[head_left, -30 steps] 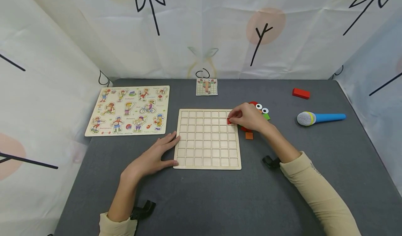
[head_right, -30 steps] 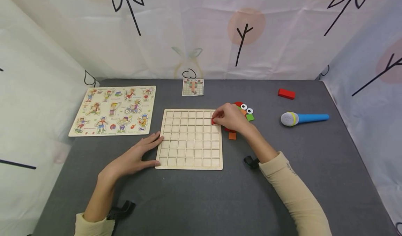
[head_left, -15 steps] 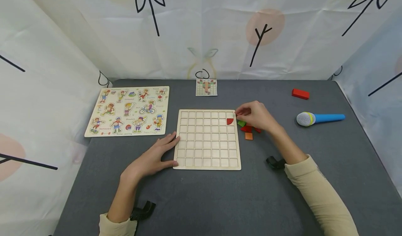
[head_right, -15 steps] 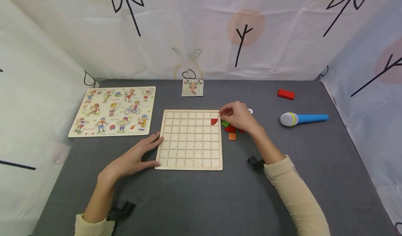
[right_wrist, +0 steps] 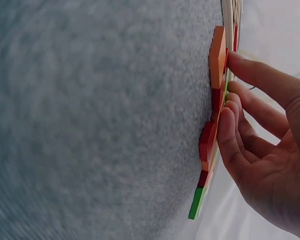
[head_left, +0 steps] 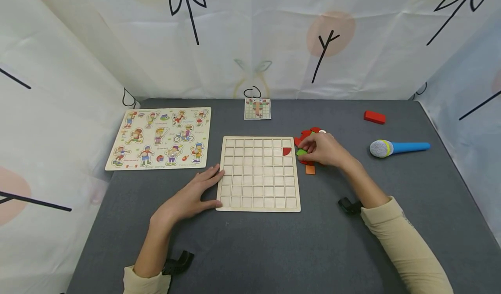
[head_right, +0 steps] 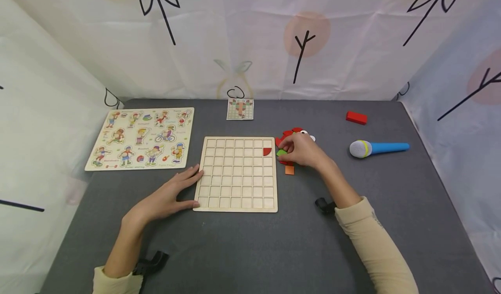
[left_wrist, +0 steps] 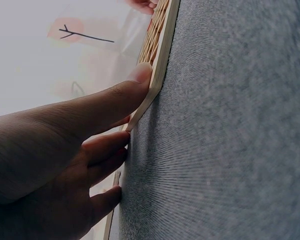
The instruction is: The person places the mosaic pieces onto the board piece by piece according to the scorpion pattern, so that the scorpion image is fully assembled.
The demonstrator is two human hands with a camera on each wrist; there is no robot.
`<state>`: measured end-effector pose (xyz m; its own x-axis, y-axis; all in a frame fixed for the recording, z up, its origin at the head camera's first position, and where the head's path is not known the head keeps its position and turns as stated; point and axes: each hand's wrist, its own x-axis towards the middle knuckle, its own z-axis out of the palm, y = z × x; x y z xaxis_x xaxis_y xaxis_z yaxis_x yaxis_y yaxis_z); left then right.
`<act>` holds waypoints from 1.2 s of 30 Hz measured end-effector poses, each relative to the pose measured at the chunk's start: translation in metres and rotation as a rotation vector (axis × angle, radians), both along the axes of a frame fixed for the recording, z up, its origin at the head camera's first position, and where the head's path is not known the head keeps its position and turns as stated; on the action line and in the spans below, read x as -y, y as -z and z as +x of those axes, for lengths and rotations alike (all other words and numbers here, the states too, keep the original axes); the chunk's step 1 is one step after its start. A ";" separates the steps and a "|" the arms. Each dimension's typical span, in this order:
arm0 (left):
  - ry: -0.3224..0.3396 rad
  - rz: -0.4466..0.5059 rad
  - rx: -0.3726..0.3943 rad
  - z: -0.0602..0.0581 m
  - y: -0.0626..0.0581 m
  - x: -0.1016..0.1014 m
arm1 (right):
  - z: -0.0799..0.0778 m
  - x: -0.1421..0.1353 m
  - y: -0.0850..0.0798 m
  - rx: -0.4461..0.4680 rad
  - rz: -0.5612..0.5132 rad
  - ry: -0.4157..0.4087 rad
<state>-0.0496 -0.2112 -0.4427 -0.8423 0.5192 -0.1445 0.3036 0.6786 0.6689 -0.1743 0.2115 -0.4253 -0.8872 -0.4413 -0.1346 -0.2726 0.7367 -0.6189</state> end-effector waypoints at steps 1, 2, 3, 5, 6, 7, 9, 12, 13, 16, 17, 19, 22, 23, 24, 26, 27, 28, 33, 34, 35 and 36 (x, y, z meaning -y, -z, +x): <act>0.006 0.005 -0.014 0.000 0.005 0.002 | 0.000 -0.001 0.000 0.000 0.002 -0.008; 0.007 0.010 -0.016 0.000 0.005 0.002 | -0.001 -0.001 -0.001 0.000 0.002 -0.019; 0.008 0.016 -0.018 0.000 0.005 0.002 | -0.001 -0.002 -0.001 0.003 0.002 -0.028; 0.011 0.028 -0.025 -0.001 0.008 0.003 | -0.002 -0.003 -0.003 0.009 0.002 -0.046; 0.012 0.033 -0.030 -0.002 0.010 0.004 | -0.003 -0.004 -0.004 0.015 0.000 -0.057; 0.011 0.034 -0.031 -0.003 0.014 0.006 | -0.003 -0.004 -0.005 0.023 0.000 -0.064; 0.006 0.020 -0.021 -0.005 0.020 0.008 | -0.005 -0.005 -0.005 0.040 0.000 -0.075; 0.011 -0.004 -0.041 -0.008 0.036 0.014 | -0.007 -0.006 -0.006 0.048 0.005 -0.093; 0.012 -0.013 -0.045 -0.009 0.041 0.016 | -0.008 -0.006 -0.006 0.044 0.010 -0.097; 0.019 -0.009 -0.062 -0.011 0.047 0.018 | -0.008 -0.006 -0.007 0.019 0.024 -0.116; 0.015 -0.010 -0.059 -0.011 0.048 0.018 | -0.008 -0.006 -0.007 0.007 0.028 -0.121; 0.013 -0.010 -0.054 -0.011 0.048 0.018 | -0.008 -0.006 -0.007 -0.014 0.035 -0.131; 0.007 -0.012 -0.042 -0.010 0.043 0.016 | -0.007 -0.006 -0.006 -0.041 0.035 -0.133; 0.009 -0.009 -0.041 -0.010 0.040 0.015 | -0.007 -0.006 -0.006 -0.051 0.030 -0.131; 0.010 0.000 -0.041 -0.008 0.036 0.014 | -0.006 -0.006 -0.006 -0.058 0.022 -0.131; 0.012 0.019 -0.042 -0.006 0.029 0.011 | -0.006 -0.004 -0.006 -0.072 0.002 -0.127; 0.015 0.030 -0.045 -0.005 0.025 0.010 | -0.006 -0.003 -0.005 -0.078 -0.010 -0.125; 0.014 0.041 -0.043 -0.004 0.023 0.010 | -0.005 -0.002 -0.005 -0.084 -0.026 -0.125; 0.002 0.020 -0.006 -0.003 0.013 0.006 | -0.006 0.010 -0.005 -0.082 -0.081 -0.137; 0.002 0.016 -0.006 -0.003 0.016 0.007 | -0.006 0.014 -0.005 -0.077 -0.087 -0.143; 0.000 0.010 0.005 -0.003 0.015 0.007 | -0.006 0.017 -0.004 -0.073 -0.086 -0.148; 0.006 0.011 -0.005 -0.004 0.019 0.009 | -0.006 0.020 -0.004 -0.072 -0.085 -0.155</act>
